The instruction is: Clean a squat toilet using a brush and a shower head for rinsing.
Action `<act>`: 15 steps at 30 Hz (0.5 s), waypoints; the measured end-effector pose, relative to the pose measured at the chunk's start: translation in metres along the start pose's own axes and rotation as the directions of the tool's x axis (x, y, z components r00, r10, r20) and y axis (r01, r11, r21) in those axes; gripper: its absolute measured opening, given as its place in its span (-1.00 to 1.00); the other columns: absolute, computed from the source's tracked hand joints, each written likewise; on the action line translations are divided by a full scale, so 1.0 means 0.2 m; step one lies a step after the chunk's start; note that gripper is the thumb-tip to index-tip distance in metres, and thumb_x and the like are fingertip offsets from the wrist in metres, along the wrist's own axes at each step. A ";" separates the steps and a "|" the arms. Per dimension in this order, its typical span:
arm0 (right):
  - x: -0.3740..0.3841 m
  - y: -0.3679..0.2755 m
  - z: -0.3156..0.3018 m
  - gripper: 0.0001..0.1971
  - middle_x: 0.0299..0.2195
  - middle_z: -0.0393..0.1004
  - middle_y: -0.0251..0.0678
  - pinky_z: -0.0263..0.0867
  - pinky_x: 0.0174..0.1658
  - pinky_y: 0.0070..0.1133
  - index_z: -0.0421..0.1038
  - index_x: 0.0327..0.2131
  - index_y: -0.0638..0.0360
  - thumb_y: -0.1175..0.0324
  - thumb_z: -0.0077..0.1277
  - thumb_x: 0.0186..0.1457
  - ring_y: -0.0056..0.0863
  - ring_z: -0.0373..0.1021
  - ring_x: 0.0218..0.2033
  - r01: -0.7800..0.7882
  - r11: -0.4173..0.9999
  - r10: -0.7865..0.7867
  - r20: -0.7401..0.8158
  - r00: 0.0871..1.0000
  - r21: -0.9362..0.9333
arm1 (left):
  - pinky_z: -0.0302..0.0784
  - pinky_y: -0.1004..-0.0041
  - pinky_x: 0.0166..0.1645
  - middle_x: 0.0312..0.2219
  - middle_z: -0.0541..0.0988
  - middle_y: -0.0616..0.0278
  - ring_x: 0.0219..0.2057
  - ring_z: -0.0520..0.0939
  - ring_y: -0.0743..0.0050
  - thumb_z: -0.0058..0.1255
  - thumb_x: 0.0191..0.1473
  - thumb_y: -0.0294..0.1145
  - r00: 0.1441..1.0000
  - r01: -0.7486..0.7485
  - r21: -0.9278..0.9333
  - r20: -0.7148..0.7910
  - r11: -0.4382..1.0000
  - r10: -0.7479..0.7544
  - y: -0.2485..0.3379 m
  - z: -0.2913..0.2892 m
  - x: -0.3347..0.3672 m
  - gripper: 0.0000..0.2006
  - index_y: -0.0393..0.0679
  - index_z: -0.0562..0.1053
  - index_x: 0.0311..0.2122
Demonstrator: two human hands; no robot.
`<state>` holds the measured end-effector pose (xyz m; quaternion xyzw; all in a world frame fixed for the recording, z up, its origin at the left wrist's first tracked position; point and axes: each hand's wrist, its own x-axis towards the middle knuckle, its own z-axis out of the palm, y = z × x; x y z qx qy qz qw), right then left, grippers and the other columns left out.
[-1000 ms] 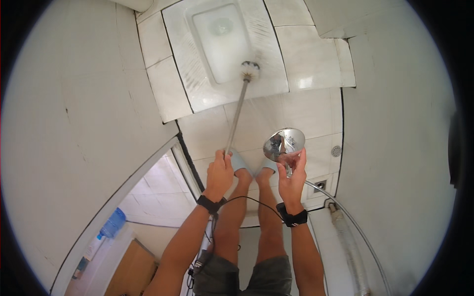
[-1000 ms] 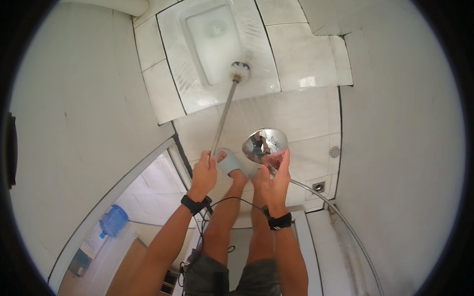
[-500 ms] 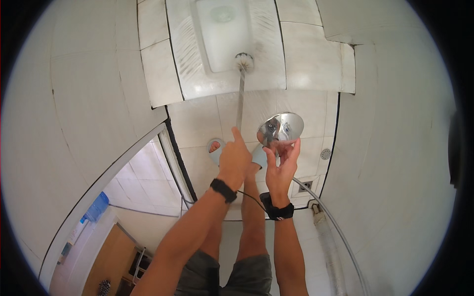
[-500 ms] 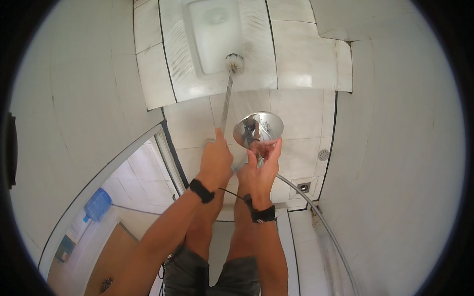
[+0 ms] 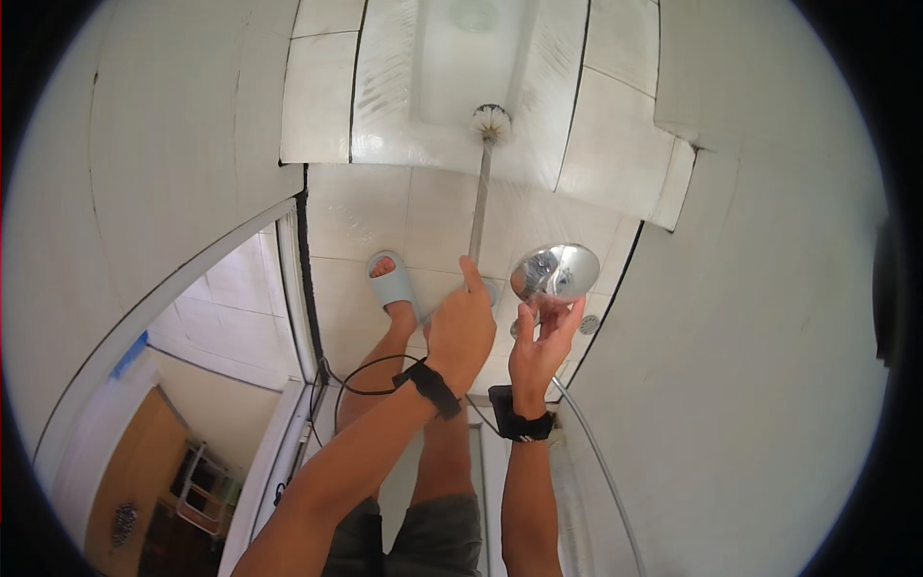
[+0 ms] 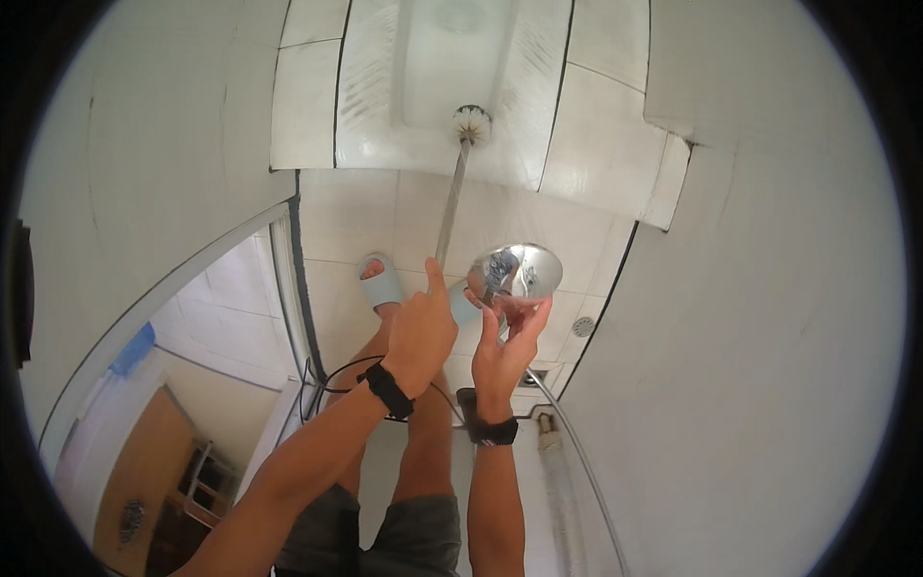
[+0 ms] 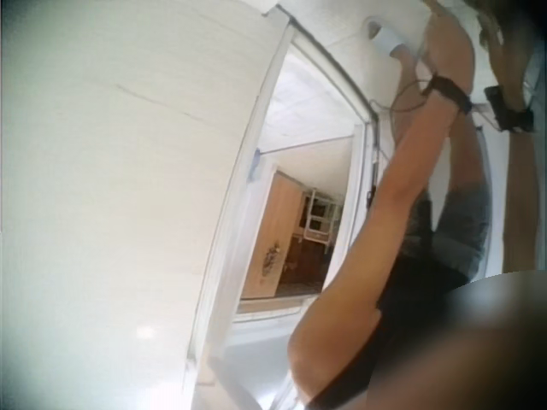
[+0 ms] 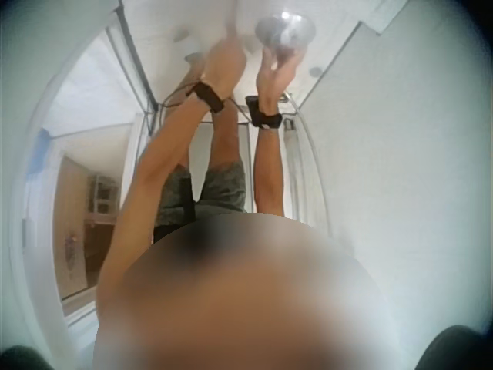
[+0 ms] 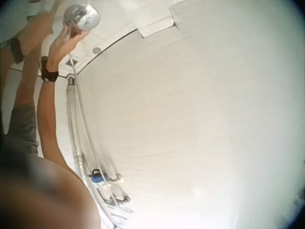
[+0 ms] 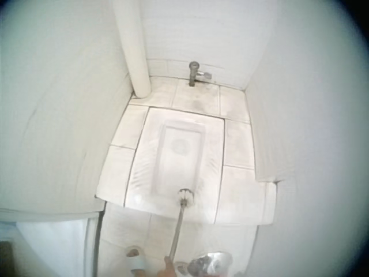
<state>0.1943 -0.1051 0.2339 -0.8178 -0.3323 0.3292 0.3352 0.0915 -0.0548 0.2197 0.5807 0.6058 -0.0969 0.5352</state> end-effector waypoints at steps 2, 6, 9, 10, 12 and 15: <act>0.00 -0.05 0.05 -0.25 -0.11 0.34 -0.12 0.22 0.05 -0.53 -0.19 0.25 0.38 0.66 0.02 0.07 -0.41 0.33 -0.09 -0.013 1.000 0.013 0.020 1.000 -0.017 | 0.56 0.21 -0.45 -0.52 0.55 -0.14 -0.48 0.63 -0.02 -0.02 0.00 -0.48 0.993 -0.024 -0.061 -0.120 0.998 0.017 -0.07 0.06 0.08 -0.32 -0.66 -0.01 0.15; -0.02 -0.07 0.10 -0.24 -0.08 0.32 -0.09 0.21 0.08 -0.50 -0.20 0.26 0.38 0.67 0.01 0.06 -0.37 0.33 -0.05 -0.002 1.000 0.002 0.019 1.000 -0.015 | 0.55 0.17 -0.42 -0.56 0.54 -0.18 -0.49 0.61 -0.12 -0.09 -0.02 -0.56 0.972 -0.022 -0.147 -0.233 0.989 -0.013 -0.13 -0.08 0.30 -0.36 -0.63 0.00 0.14; -0.03 -0.08 0.08 -0.24 -0.03 0.29 -0.07 0.21 0.09 -0.49 -0.22 0.27 0.37 0.66 -0.01 0.08 -0.35 0.31 -0.01 -0.003 0.999 0.005 0.066 0.998 -0.043 | 0.59 0.26 -0.45 -0.58 0.54 -0.17 -0.49 0.63 -0.05 -0.07 -0.03 -0.58 0.975 0.051 -0.187 -0.205 0.981 -0.089 -0.04 0.03 0.06 -0.36 -0.63 0.01 0.13; -0.01 -0.09 0.09 -0.24 -0.03 0.29 -0.07 0.21 0.10 -0.49 -0.23 0.27 0.38 0.66 -0.01 0.08 -0.35 0.30 0.00 -0.008 0.999 0.013 0.090 0.996 -0.053 | 0.58 0.26 -0.47 -0.58 0.55 -0.17 -0.52 0.64 -0.05 -0.06 -0.05 -0.58 0.968 0.058 -0.157 -0.233 0.986 -0.094 -0.03 0.05 0.00 -0.35 -0.61 0.01 0.14; -0.04 -0.12 0.08 -0.25 -0.02 0.29 -0.07 0.21 0.09 -0.49 -0.23 0.27 0.38 0.66 -0.02 0.09 -0.35 0.30 0.00 0.014 0.997 -0.008 0.088 0.996 -0.078 | 0.59 0.31 -0.49 -0.59 0.55 -0.09 -0.54 0.65 0.05 -0.03 -0.05 -0.55 0.981 0.089 -0.139 -0.161 0.986 -0.111 -0.02 0.05 -0.13 -0.33 -0.60 0.02 0.16; -0.06 -0.16 0.13 -0.24 -0.04 0.30 -0.08 0.21 0.08 -0.49 -0.25 0.27 0.38 0.65 -0.02 0.09 -0.36 0.30 0.00 0.048 0.996 -0.041 0.093 0.995 -0.072 | 0.60 0.32 -0.49 -0.60 0.55 -0.03 -0.56 0.65 0.10 0.00 -0.06 -0.51 0.983 0.096 -0.153 -0.141 0.984 -0.118 -0.12 0.01 -0.13 -0.30 -0.55 0.03 0.18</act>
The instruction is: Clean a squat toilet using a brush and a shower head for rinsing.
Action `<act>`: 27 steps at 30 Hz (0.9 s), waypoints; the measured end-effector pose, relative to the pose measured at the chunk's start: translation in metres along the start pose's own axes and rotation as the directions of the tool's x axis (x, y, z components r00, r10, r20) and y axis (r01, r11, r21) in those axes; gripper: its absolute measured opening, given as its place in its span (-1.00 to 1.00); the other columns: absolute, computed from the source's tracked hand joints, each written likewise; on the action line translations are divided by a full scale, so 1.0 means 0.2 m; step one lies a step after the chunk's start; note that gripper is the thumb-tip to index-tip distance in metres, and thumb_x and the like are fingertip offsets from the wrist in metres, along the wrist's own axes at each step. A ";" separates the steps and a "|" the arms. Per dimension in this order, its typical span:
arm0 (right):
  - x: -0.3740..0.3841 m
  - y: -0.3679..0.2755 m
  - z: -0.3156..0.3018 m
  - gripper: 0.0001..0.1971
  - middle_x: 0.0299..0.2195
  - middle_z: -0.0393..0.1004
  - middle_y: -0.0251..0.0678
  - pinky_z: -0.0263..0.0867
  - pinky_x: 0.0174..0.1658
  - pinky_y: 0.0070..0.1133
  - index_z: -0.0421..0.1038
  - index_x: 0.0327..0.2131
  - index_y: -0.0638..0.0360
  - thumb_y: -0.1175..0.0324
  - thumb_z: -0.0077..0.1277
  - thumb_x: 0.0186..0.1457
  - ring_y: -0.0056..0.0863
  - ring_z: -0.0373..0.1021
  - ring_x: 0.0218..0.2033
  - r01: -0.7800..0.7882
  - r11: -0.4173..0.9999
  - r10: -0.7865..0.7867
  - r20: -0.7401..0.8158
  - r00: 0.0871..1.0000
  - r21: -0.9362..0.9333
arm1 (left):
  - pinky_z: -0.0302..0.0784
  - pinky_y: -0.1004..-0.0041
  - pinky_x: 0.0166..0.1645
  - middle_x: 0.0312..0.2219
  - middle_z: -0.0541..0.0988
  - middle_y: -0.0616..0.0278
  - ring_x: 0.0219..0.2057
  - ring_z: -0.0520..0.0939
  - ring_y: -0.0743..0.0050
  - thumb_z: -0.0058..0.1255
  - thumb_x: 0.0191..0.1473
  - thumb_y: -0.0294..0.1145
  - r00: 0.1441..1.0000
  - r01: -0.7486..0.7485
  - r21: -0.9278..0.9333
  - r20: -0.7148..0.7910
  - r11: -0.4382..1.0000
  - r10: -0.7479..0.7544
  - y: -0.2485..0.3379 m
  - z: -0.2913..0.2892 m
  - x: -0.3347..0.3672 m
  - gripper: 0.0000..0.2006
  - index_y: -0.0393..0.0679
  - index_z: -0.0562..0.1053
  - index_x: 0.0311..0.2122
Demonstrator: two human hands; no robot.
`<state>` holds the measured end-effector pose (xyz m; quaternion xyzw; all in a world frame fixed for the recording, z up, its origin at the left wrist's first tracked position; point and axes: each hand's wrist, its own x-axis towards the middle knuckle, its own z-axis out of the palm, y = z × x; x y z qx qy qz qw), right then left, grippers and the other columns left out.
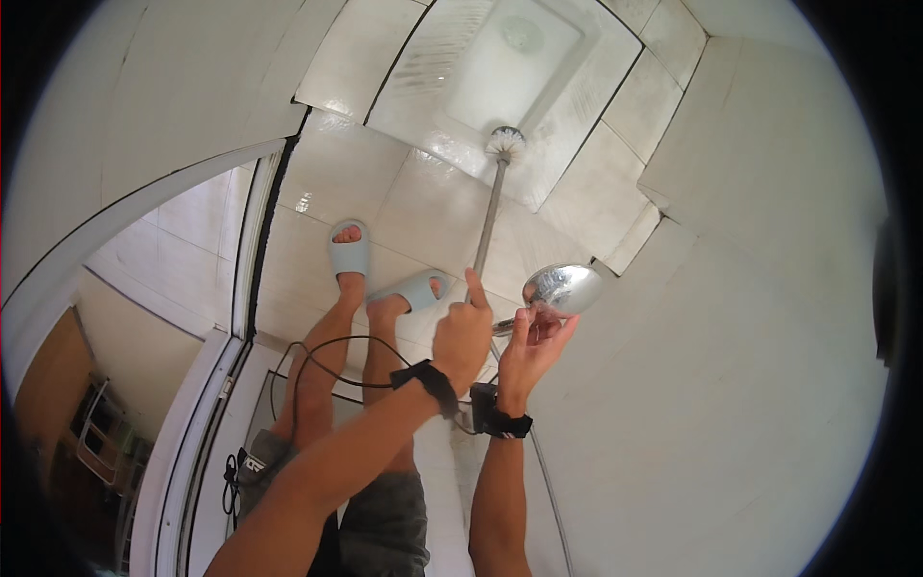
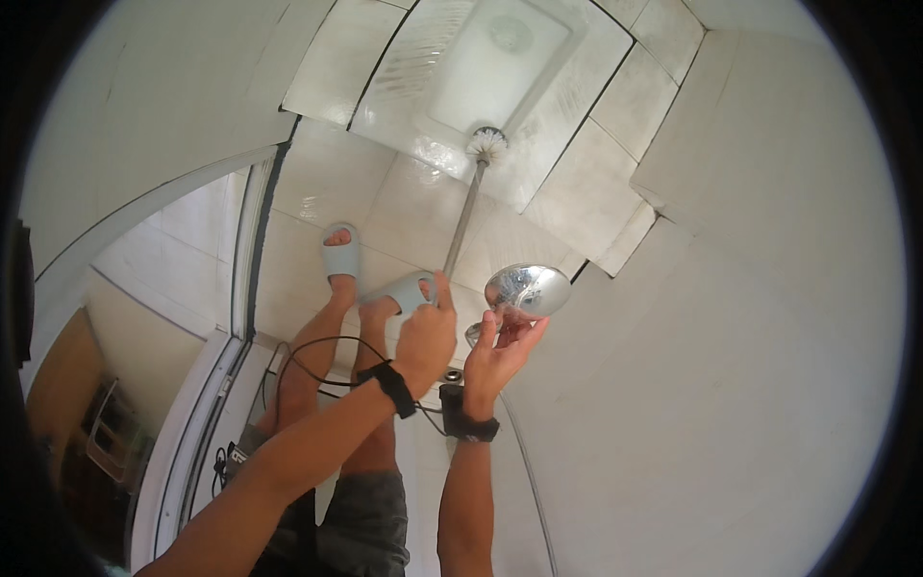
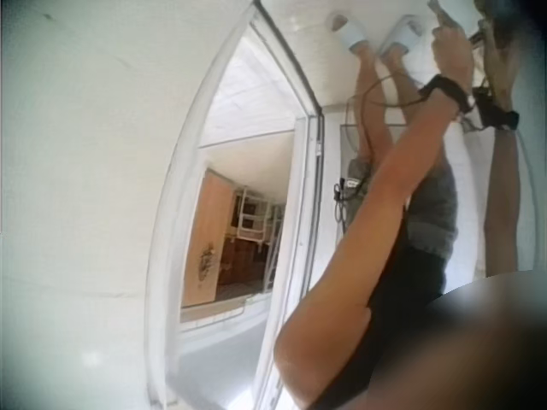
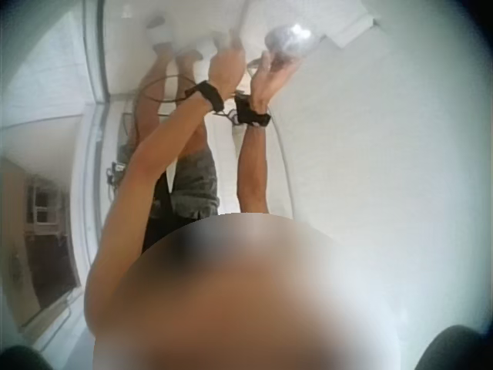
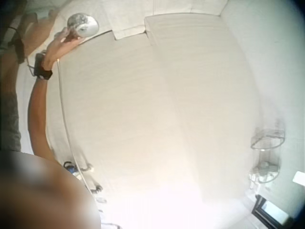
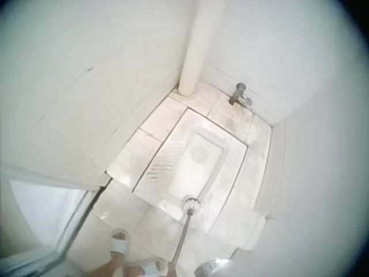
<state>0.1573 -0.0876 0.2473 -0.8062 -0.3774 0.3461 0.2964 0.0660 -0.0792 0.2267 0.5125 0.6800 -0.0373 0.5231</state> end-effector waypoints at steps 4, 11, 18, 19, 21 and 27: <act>-0.03 -0.08 0.06 -0.24 -0.13 0.32 -0.15 0.23 0.06 -0.50 -0.26 0.27 0.38 0.65 -0.01 0.10 -0.41 0.31 -0.06 -0.013 1.000 0.013 0.016 1.000 0.027 | 0.55 0.10 -0.35 -0.55 0.55 -0.16 -0.45 0.61 -0.15 -0.11 0.04 -0.51 0.999 -0.005 -0.229 -0.041 0.974 -0.004 -0.32 -0.16 0.10 -0.45 -0.38 0.15 0.17; -0.02 -0.01 -0.02 -0.27 -0.15 0.32 -0.16 0.24 0.05 -0.50 -0.23 0.25 0.41 0.62 -0.01 0.11 -0.43 0.32 -0.10 0.011 1.000 -0.009 0.086 0.996 -0.024 | 0.43 0.04 -0.36 -0.56 0.52 -0.22 -0.49 0.54 -0.29 -0.18 0.18 -0.36 0.976 -0.021 -0.252 -0.215 0.967 -0.034 -0.61 -0.49 -0.01 -0.58 -0.29 0.26 0.12; 0.00 -0.01 0.04 -0.29 -0.18 0.40 -0.10 0.23 0.06 -0.53 -0.16 0.23 0.45 0.58 0.02 0.11 -0.39 0.39 -0.12 0.094 0.972 -0.067 0.133 0.989 -0.214 | 0.43 -0.04 -0.33 -0.56 0.49 -0.30 -0.47 0.53 -0.36 -0.17 0.18 -0.37 0.982 -0.004 -0.280 -0.183 0.960 -0.050 -0.71 -0.57 -0.04 -0.56 -0.32 0.21 0.13; 0.01 -0.01 0.03 -0.29 -0.19 0.42 -0.10 0.23 0.06 -0.53 -0.16 0.23 0.45 0.58 0.02 0.11 -0.39 0.39 -0.13 0.106 0.966 -0.076 0.134 0.988 -0.235 | 0.43 -0.04 -0.33 -0.56 0.49 -0.30 -0.47 0.53 -0.36 -0.17 0.18 -0.37 0.982 -0.006 -0.289 -0.181 0.957 -0.049 -0.70 -0.57 -0.05 -0.56 -0.32 0.21 0.13; 0.01 -0.03 0.03 -0.29 -0.19 0.42 -0.10 0.23 0.06 -0.53 -0.17 0.23 0.45 0.58 0.02 0.11 -0.39 0.39 -0.13 0.109 0.967 -0.081 0.126 0.989 -0.232 | 0.47 0.01 -0.32 -0.56 0.51 -0.26 -0.46 0.56 -0.29 -0.10 0.11 -0.39 0.994 -0.023 -0.206 -0.112 0.978 0.000 -0.67 -0.56 -0.05 -0.52 -0.33 0.22 0.13; 0.01 0.00 0.05 -0.28 -0.14 0.39 -0.18 0.26 -0.02 -0.57 -0.16 0.23 0.42 0.55 0.06 0.10 -0.49 0.36 -0.14 0.107 0.978 -0.088 0.115 0.989 -0.177 | 0.49 0.02 -0.33 -0.57 0.52 -0.21 -0.48 0.54 -0.31 -0.16 0.11 -0.43 0.966 -0.227 -0.150 -0.160 0.962 0.203 -0.52 -0.28 0.13 -0.61 -0.29 0.31 0.06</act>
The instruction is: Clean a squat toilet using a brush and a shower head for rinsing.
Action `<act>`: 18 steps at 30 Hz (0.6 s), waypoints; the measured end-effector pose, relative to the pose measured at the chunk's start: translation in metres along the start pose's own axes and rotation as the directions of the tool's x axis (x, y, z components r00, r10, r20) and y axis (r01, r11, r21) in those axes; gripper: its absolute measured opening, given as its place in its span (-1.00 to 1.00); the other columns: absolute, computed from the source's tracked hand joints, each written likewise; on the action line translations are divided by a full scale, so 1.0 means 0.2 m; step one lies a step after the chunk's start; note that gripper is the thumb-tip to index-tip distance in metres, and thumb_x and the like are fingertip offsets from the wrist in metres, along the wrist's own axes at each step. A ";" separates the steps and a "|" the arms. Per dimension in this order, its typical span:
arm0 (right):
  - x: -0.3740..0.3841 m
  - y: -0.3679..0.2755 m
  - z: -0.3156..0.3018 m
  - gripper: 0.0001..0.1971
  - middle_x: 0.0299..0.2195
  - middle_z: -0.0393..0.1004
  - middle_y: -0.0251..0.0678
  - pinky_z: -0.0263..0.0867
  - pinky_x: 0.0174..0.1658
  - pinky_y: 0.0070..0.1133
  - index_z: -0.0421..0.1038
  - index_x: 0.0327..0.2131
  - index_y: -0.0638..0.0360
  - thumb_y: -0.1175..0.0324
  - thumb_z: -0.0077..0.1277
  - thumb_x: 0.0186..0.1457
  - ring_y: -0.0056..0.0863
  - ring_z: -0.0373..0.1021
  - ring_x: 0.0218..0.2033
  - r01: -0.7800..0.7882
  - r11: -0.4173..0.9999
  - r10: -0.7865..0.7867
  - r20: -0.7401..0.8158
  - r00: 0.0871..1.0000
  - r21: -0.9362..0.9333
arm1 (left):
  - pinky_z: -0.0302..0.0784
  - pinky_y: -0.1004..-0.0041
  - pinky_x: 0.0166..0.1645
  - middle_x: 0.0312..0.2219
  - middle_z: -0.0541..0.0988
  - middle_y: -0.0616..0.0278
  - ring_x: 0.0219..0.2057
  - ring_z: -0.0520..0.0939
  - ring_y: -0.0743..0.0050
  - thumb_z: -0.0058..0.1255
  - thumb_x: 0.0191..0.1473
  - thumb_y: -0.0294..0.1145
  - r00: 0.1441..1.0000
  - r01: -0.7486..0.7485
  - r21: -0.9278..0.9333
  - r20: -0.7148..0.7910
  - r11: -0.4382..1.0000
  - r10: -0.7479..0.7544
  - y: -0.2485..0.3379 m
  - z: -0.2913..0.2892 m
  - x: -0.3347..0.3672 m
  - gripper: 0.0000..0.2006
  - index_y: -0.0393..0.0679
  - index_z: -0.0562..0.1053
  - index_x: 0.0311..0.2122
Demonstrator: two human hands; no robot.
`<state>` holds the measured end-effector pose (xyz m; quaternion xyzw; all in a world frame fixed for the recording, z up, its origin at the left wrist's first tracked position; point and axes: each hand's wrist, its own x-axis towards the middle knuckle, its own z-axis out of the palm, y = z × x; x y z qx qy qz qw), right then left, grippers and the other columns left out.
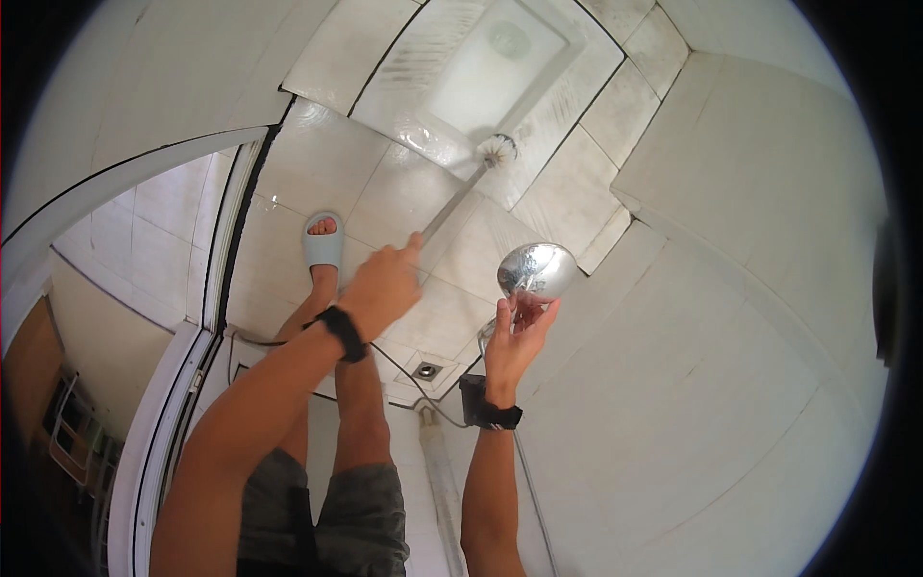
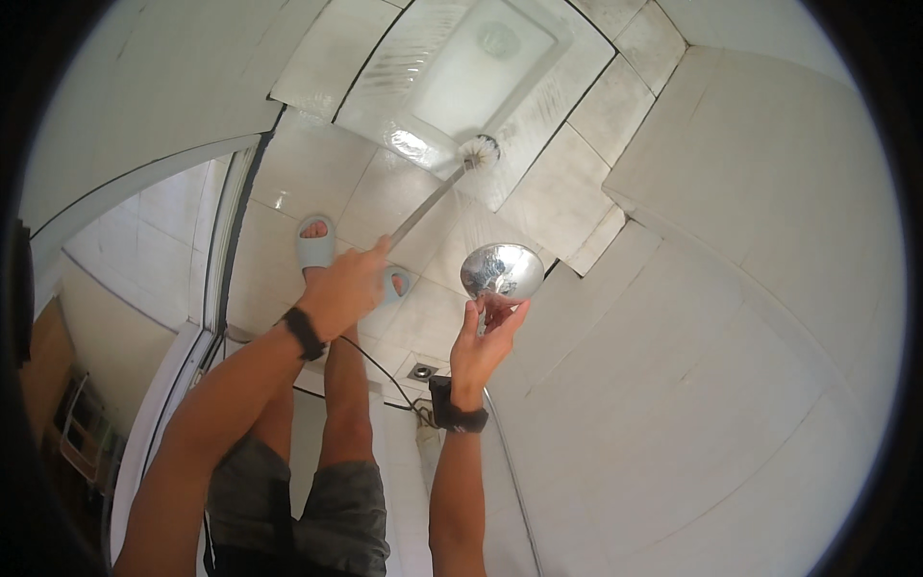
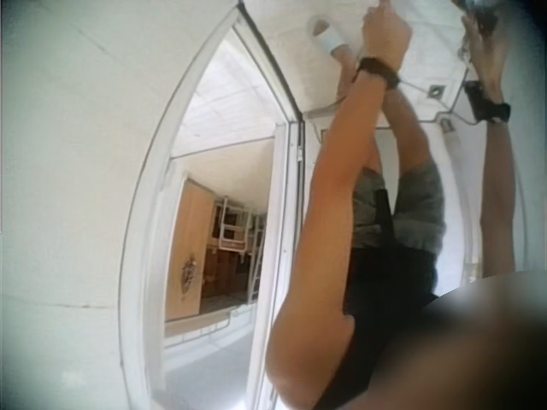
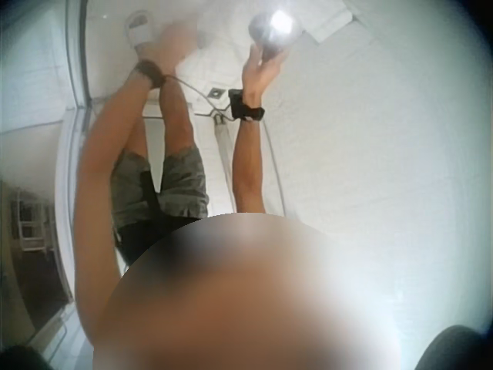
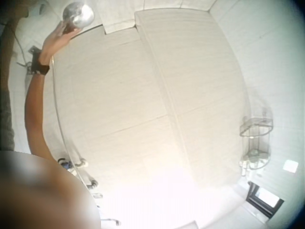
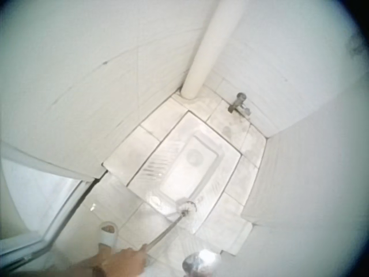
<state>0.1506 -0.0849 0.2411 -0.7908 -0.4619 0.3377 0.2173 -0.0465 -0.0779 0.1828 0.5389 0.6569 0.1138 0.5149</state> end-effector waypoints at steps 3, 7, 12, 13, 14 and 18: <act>-0.01 0.00 -0.02 -0.29 -0.18 0.38 -0.20 0.27 -0.05 -0.59 -0.14 0.22 0.41 0.55 0.06 0.10 -0.52 0.35 -0.15 -0.039 0.999 0.039 -0.014 0.999 0.010 | 0.53 0.02 -0.23 -0.44 0.54 -0.26 -0.34 0.59 -0.29 -0.07 -0.06 -0.51 0.977 0.195 -0.042 0.095 0.980 -0.190 0.15 0.04 0.16 -0.50 -0.34 0.26 0.07; -0.03 -0.01 -0.02 -0.30 -0.21 0.37 -0.21 0.29 -0.09 -0.61 -0.15 0.22 0.41 0.56 0.05 0.11 -0.53 0.34 -0.18 -0.039 0.999 0.039 -0.063 0.997 -0.003 | 0.53 0.01 -0.22 -0.44 0.54 -0.26 -0.35 0.59 -0.29 -0.06 -0.06 -0.51 0.952 0.282 -0.136 0.161 0.950 -0.259 0.05 0.12 0.15 -0.48 -0.35 0.24 0.08; -0.05 0.09 -0.04 -0.28 -0.18 0.37 -0.17 0.30 -0.12 -0.60 -0.17 0.22 0.43 0.55 0.05 0.11 -0.50 0.35 -0.19 -0.012 0.998 0.018 -0.094 0.995 0.068 | 0.51 -0.03 -0.22 -0.38 0.54 -0.29 -0.32 0.59 -0.28 -0.03 -0.06 -0.52 0.951 0.237 -0.020 0.209 0.971 -0.228 0.13 0.21 -0.02 -0.45 -0.38 0.21 0.09; -0.04 0.08 -0.01 -0.28 -0.17 0.37 -0.16 0.31 -0.12 -0.59 -0.18 0.22 0.44 0.55 0.05 0.11 -0.50 0.35 -0.18 -0.002 0.997 0.010 -0.098 0.995 0.083 | 0.53 0.01 -0.22 -0.35 0.53 -0.30 -0.31 0.60 -0.25 -0.03 -0.06 -0.52 0.967 0.212 0.008 0.142 0.977 -0.211 0.15 0.24 0.06 -0.44 -0.39 0.20 0.11; -0.03 0.06 0.02 -0.28 -0.17 0.37 -0.16 0.31 -0.12 -0.59 -0.18 0.22 0.44 0.55 0.05 0.11 -0.50 0.35 -0.18 0.007 0.995 0.001 -0.084 0.996 0.100 | 0.53 0.01 -0.22 -0.35 0.53 -0.30 -0.31 0.60 -0.25 -0.03 -0.06 -0.52 0.968 0.220 0.015 0.122 0.975 -0.221 0.11 0.22 0.15 -0.44 -0.39 0.20 0.11; -0.03 0.00 0.02 -0.27 -0.12 0.34 -0.15 0.29 -0.08 -0.59 -0.20 0.23 0.44 0.54 0.05 0.12 -0.49 0.34 -0.14 -0.053 0.997 0.056 -0.034 0.998 0.059 | 0.55 0.05 -0.24 -0.39 0.53 -0.29 -0.35 0.59 -0.27 -0.04 -0.06 -0.53 0.959 0.282 -0.047 0.050 0.958 -0.280 0.13 0.23 0.19 -0.39 -0.42 0.14 0.15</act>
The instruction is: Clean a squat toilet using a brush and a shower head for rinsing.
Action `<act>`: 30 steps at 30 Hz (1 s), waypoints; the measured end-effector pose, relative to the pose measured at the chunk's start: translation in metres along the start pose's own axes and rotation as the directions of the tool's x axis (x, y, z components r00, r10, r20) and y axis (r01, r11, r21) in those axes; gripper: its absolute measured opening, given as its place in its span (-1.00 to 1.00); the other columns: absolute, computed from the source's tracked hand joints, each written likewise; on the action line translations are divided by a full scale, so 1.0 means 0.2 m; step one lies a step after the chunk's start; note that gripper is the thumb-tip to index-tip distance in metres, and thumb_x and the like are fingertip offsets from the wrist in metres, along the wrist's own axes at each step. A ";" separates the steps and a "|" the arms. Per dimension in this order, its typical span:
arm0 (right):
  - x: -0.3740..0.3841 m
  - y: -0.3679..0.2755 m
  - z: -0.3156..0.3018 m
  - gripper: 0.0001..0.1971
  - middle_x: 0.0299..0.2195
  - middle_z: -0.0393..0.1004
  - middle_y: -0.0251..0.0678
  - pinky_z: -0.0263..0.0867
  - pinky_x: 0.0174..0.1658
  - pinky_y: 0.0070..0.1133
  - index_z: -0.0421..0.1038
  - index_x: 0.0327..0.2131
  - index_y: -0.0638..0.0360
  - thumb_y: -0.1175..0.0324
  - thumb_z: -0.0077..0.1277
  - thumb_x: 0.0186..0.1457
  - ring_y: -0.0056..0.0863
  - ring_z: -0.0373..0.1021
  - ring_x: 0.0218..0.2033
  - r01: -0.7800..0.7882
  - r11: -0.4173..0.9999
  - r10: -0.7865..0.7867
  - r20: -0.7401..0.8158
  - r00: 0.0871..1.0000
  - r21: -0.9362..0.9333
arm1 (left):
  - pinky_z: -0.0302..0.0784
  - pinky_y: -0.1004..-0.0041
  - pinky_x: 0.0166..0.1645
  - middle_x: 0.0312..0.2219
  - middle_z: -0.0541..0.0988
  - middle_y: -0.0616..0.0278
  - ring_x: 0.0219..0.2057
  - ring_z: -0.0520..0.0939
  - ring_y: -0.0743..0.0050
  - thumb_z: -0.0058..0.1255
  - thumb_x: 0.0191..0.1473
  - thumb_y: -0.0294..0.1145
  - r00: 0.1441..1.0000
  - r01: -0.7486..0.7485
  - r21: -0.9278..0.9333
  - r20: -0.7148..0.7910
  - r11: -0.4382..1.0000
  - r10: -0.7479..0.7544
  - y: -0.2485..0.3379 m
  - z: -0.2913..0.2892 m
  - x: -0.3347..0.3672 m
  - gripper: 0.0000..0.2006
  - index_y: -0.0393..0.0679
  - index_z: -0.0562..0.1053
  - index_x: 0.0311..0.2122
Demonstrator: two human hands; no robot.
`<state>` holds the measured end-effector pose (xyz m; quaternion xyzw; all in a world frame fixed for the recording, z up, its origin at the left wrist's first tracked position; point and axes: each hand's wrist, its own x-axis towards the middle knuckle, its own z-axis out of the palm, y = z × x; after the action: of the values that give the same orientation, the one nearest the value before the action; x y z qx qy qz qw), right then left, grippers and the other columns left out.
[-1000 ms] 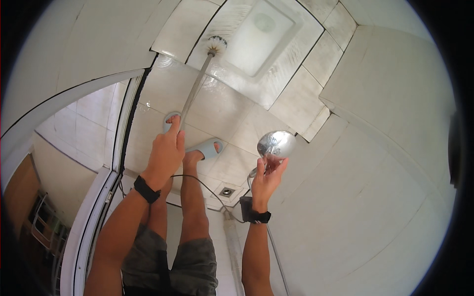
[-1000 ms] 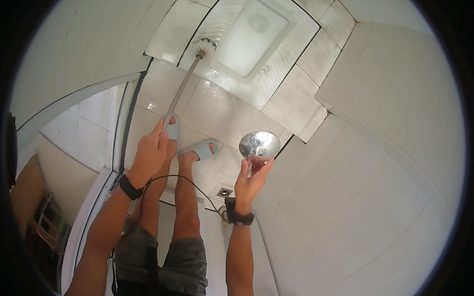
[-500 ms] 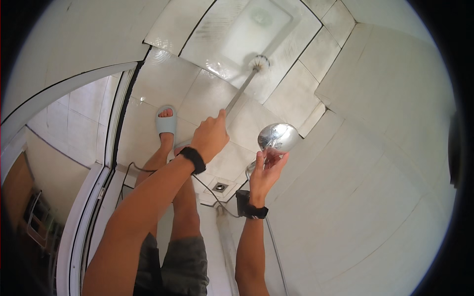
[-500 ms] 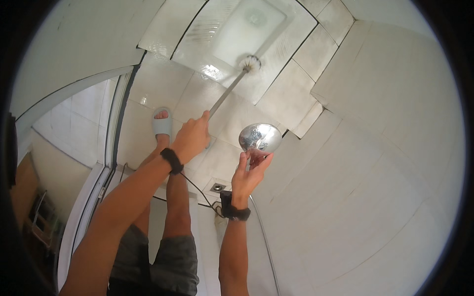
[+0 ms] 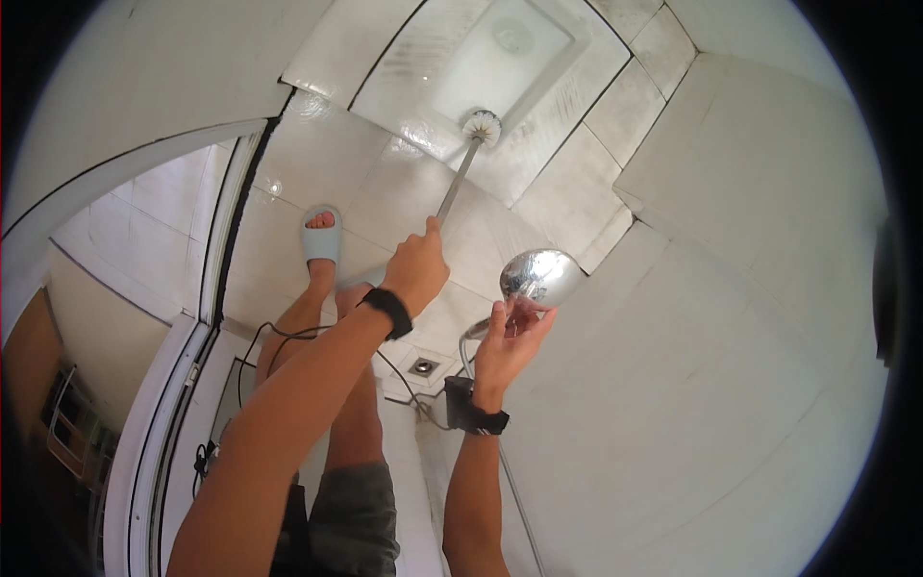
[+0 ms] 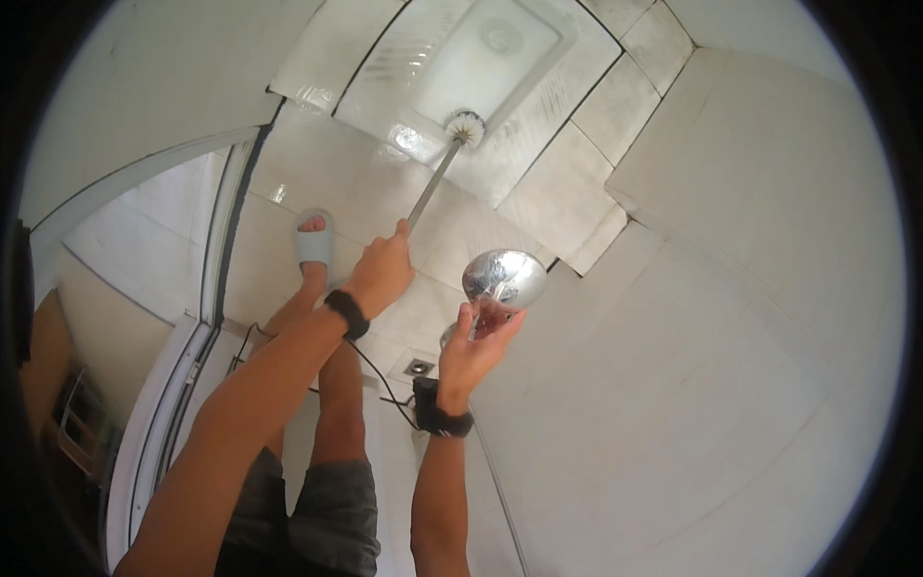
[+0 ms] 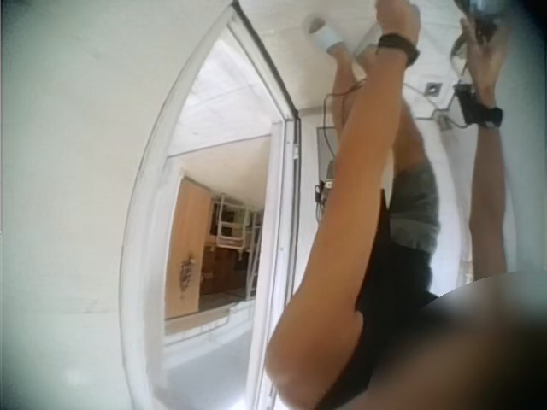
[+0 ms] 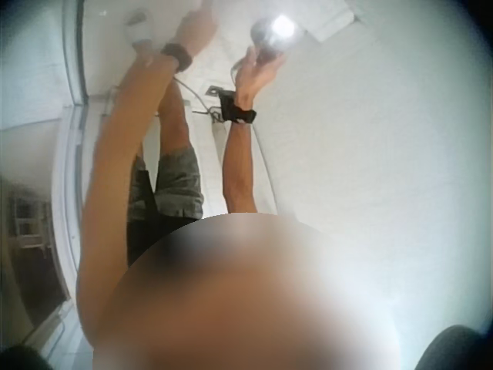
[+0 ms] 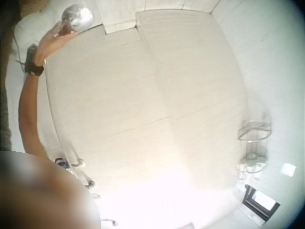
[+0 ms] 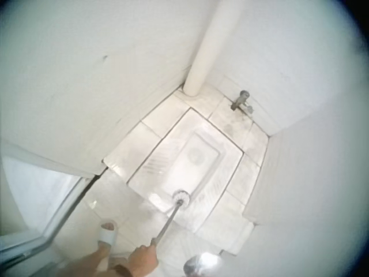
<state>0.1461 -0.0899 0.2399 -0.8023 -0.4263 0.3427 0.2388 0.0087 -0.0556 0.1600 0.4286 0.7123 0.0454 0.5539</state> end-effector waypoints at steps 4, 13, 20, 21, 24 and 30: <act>-0.01 0.03 -0.04 -0.27 -0.10 0.32 -0.14 0.30 -0.05 -0.57 -0.21 0.23 0.44 0.54 0.04 0.13 -0.48 0.34 -0.13 -0.001 0.999 0.002 -0.019 1.000 0.034 | 0.53 0.05 -0.24 -0.42 0.54 -0.27 -0.34 0.59 -0.25 -0.08 -0.04 -0.54 0.988 0.026 0.056 0.153 0.998 -0.034 0.09 -0.02 -0.21 -0.40 -0.43 0.11 0.16; 0.00 -0.09 -0.01 -0.25 -0.03 0.32 0.01 0.21 0.12 -0.44 -0.26 0.26 0.42 0.60 -0.01 0.12 -0.29 0.34 -0.01 -0.016 0.999 0.015 0.014 1.000 0.038 | 0.58 0.09 -0.32 -0.50 0.54 -0.27 -0.45 0.62 -0.22 -0.09 -0.06 -0.56 0.997 -0.048 0.037 0.070 0.998 0.045 0.11 0.09 -0.34 -0.33 -0.52 0.01 0.19; -0.02 -0.08 0.05 -0.26 -0.03 0.32 0.00 0.21 0.10 -0.45 -0.25 0.25 0.43 0.59 -0.01 0.13 -0.31 0.34 -0.03 0.030 0.998 -0.030 -0.001 1.000 0.058 | 0.52 0.01 -0.16 -0.42 0.55 -0.25 -0.33 0.60 -0.26 -0.17 0.02 -0.49 0.999 0.015 0.051 -0.031 0.999 -0.013 -0.07 0.04 -0.01 -0.47 -0.29 0.16 0.16; -0.03 -0.10 0.05 -0.26 -0.03 0.31 -0.01 0.21 0.11 -0.45 -0.25 0.25 0.43 0.59 0.00 0.13 -0.31 0.34 -0.03 0.033 0.996 -0.034 0.005 0.999 0.081 | 0.52 0.01 -0.16 -0.39 0.55 -0.25 -0.31 0.60 -0.27 -0.19 0.04 -0.48 0.997 0.028 0.034 -0.079 0.999 -0.026 -0.08 0.00 0.09 -0.52 -0.28 0.21 0.12; -0.01 -0.13 0.02 -0.25 -0.05 0.31 -0.02 0.19 0.12 -0.45 -0.25 0.26 0.42 0.59 0.00 0.12 -0.32 0.34 -0.04 0.017 0.994 -0.017 0.002 1.000 0.107 | 0.51 0.01 -0.17 -0.36 0.54 -0.26 -0.30 0.58 -0.30 -0.21 0.08 -0.46 1.000 -0.009 0.060 0.011 0.998 0.009 -0.08 -0.12 0.21 -0.61 -0.27 0.28 0.06; -0.01 -0.11 -0.02 -0.24 -0.08 0.31 -0.05 0.18 0.13 -0.47 -0.24 0.26 0.41 0.63 0.00 0.09 -0.34 0.34 -0.06 -0.027 0.994 0.029 -0.020 0.999 0.107 | 0.50 -0.02 -0.25 -0.50 0.53 -0.27 -0.39 0.57 -0.32 -0.17 0.14 -0.39 0.993 -0.110 0.204 -0.017 0.973 0.116 -0.25 -0.49 0.02 -0.63 -0.22 0.31 0.07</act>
<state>0.1369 -0.0806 0.2589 -0.7980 -0.3936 0.3595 0.2809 -0.1005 -0.0447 0.1679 0.5220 0.6956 0.0101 0.4935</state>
